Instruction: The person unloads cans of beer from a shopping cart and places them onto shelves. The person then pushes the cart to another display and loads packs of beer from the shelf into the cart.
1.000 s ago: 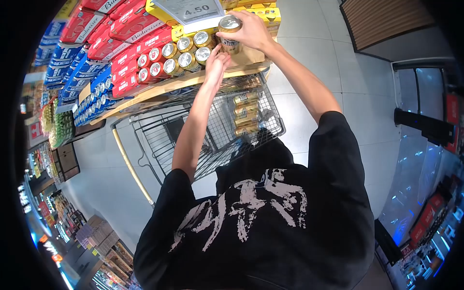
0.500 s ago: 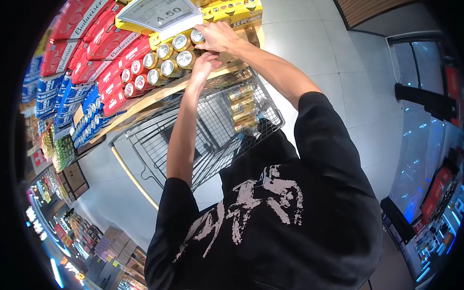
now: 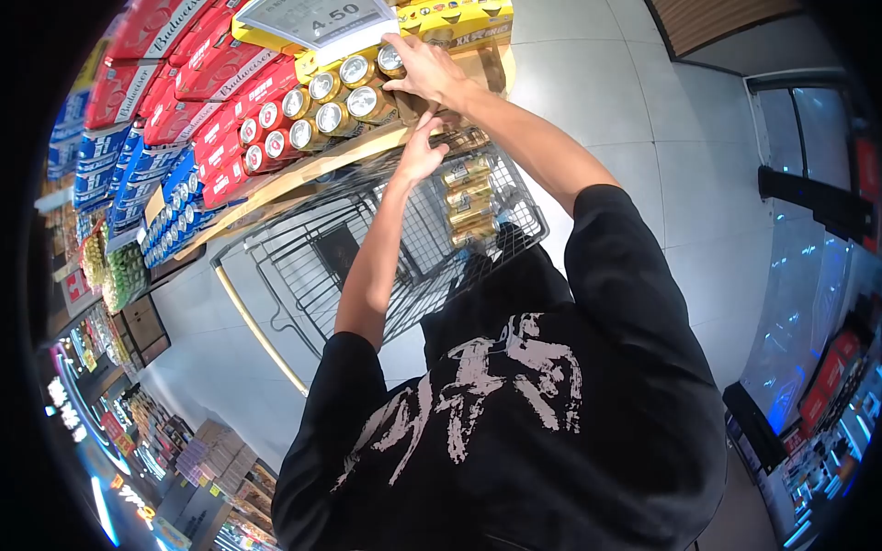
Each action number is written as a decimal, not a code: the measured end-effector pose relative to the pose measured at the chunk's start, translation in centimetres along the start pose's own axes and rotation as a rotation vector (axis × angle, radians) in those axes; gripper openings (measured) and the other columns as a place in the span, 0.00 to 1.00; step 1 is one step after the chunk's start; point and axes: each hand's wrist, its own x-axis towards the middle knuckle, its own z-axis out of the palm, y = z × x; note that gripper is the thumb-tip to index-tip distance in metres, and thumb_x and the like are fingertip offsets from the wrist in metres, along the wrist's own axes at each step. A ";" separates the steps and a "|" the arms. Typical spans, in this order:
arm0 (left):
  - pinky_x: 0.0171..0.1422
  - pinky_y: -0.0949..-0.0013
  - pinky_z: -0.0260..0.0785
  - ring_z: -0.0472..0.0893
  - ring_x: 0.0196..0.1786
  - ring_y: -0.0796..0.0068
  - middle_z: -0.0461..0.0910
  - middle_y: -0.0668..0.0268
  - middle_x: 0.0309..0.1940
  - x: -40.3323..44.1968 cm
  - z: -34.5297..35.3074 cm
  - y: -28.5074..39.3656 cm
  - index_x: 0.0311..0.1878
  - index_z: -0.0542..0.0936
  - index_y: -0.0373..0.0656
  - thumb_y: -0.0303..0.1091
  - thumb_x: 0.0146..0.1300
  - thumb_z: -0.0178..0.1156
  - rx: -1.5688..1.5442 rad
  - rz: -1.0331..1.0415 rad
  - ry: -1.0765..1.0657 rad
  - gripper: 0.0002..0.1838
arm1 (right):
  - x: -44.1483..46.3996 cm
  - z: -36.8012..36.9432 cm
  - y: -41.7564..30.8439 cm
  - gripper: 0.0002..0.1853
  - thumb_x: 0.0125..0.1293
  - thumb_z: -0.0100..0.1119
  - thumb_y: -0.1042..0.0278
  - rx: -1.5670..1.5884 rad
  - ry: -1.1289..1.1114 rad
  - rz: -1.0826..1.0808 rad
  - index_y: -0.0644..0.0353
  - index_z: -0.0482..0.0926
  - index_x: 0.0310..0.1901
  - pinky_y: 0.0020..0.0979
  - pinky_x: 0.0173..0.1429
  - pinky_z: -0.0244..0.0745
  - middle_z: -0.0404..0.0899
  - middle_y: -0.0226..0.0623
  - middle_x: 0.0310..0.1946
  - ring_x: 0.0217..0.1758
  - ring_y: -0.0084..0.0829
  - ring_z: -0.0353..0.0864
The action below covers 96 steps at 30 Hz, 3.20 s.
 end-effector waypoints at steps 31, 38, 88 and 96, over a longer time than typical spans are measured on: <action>0.80 0.62 0.55 0.63 0.78 0.56 0.61 0.50 0.77 -6.5 13.8 -32.3 0.78 0.55 0.32 0.42 0.72 0.57 -0.450 -0.789 0.188 0.39 | -24.8 26.3 17.8 0.43 0.76 0.25 0.29 0.187 -0.420 1.203 0.50 0.36 0.81 0.48 0.73 0.68 0.70 0.65 0.66 0.69 0.56 0.74; 0.74 0.64 0.63 0.74 0.69 0.61 0.75 0.53 0.67 -6.7 12.6 -30.9 0.72 0.69 0.35 0.37 0.73 0.59 -0.519 -0.881 0.340 0.28 | -22.1 24.8 15.5 0.22 0.76 0.52 0.56 0.430 -0.199 1.321 0.53 0.68 0.66 0.44 0.65 0.70 0.81 0.45 0.54 0.45 0.36 0.78; 0.51 0.61 0.80 0.83 0.51 0.61 0.77 0.54 0.60 -9.0 3.8 8.0 0.73 0.64 0.44 0.44 0.73 0.60 -1.493 -0.332 -0.229 0.31 | -13.6 -6.5 -1.8 0.30 0.63 0.68 0.40 0.930 -0.042 0.694 0.67 0.86 0.43 0.28 0.42 0.78 0.87 0.39 0.34 0.36 0.24 0.85; 0.41 0.79 0.82 0.84 0.50 0.65 0.77 0.51 0.61 -4.3 3.6 10.1 0.72 0.66 0.40 0.54 0.78 0.48 -1.473 -0.356 -0.053 0.31 | -9.6 -8.9 0.4 0.33 0.60 0.70 0.37 0.901 0.031 0.699 0.69 0.86 0.41 0.26 0.41 0.78 0.86 0.36 0.32 0.35 0.21 0.84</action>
